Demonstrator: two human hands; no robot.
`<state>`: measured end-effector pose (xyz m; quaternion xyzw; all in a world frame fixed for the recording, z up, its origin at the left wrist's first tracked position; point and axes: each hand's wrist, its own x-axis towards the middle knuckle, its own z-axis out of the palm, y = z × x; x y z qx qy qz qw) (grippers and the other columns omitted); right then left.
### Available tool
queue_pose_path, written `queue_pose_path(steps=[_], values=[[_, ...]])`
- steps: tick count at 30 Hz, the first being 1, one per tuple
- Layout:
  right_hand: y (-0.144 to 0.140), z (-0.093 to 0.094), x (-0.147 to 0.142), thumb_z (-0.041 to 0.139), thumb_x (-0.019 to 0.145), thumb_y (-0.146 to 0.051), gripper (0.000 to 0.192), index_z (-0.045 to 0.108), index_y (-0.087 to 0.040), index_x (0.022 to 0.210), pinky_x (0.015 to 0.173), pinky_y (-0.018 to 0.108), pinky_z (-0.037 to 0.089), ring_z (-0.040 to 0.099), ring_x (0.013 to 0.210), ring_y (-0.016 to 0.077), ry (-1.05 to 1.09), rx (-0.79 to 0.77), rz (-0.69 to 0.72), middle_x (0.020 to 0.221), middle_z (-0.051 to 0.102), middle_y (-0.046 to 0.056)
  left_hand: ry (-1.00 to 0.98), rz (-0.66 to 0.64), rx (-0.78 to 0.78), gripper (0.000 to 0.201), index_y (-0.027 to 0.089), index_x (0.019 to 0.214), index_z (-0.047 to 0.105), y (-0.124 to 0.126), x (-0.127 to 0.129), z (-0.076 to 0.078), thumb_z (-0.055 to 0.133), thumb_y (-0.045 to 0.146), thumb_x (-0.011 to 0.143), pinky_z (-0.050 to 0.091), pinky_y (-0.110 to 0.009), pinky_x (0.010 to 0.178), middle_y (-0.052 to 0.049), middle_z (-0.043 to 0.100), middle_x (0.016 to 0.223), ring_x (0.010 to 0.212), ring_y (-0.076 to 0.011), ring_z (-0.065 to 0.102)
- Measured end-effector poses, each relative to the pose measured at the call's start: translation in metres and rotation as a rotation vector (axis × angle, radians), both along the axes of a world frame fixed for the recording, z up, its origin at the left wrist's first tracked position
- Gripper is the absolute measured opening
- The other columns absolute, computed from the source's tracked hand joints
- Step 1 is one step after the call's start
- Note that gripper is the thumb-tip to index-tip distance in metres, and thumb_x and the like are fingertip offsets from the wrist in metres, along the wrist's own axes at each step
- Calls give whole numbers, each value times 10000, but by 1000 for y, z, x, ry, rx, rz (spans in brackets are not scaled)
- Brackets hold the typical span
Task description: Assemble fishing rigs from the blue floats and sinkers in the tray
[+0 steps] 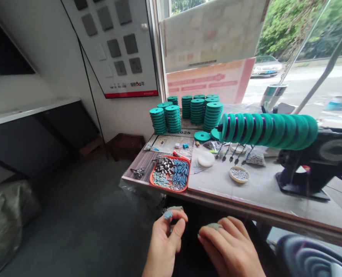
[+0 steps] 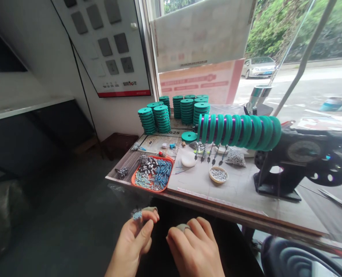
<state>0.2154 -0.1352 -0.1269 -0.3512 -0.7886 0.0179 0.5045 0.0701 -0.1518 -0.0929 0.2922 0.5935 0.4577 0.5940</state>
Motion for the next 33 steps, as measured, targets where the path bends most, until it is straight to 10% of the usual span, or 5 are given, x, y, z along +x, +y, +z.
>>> queue_pose_path(steps=[11, 17, 24, 33], values=[[2, 8, 0, 425, 887, -173, 210, 559, -172, 725, 703, 270, 313, 425, 587, 110, -38, 36, -42, 582, 498, -14, 101, -11, 45, 454, 70, 627, 602, 1, 11, -6, 805, 421, 422, 308, -62, 471, 24, 551, 676, 451, 82, 362], [3, 23, 9, 447, 843, -96, 189, 589, -187, 756, 741, 311, 360, 505, 636, 120, -166, 178, 22, 656, 589, -22, -315, -97, 7, 444, 130, 616, 442, -1, 13, -3, 678, 502, 560, 188, -80, 394, 58, 422, 573, 390, 63, 312], [81, 67, 90, 446, 876, -141, 231, 675, -163, 863, 949, 426, 310, 548, 936, 175, -602, 637, 42, 884, 647, 25, 153, -66, 71, 416, 128, 609, 411, 1, -31, 8, 625, 484, 628, 242, -55, 451, 60, 338, 557, 481, 64, 317], [146, 99, 159, 597, 765, -213, 163, 674, -262, 900, 936, 352, 272, 433, 1147, 144, -493, 636, -214, 1009, 627, -12, 119, -54, 96, 406, 135, 613, 416, 3, -33, 13, 630, 480, 619, 211, -58, 425, 63, 333, 561, 458, 66, 280]])
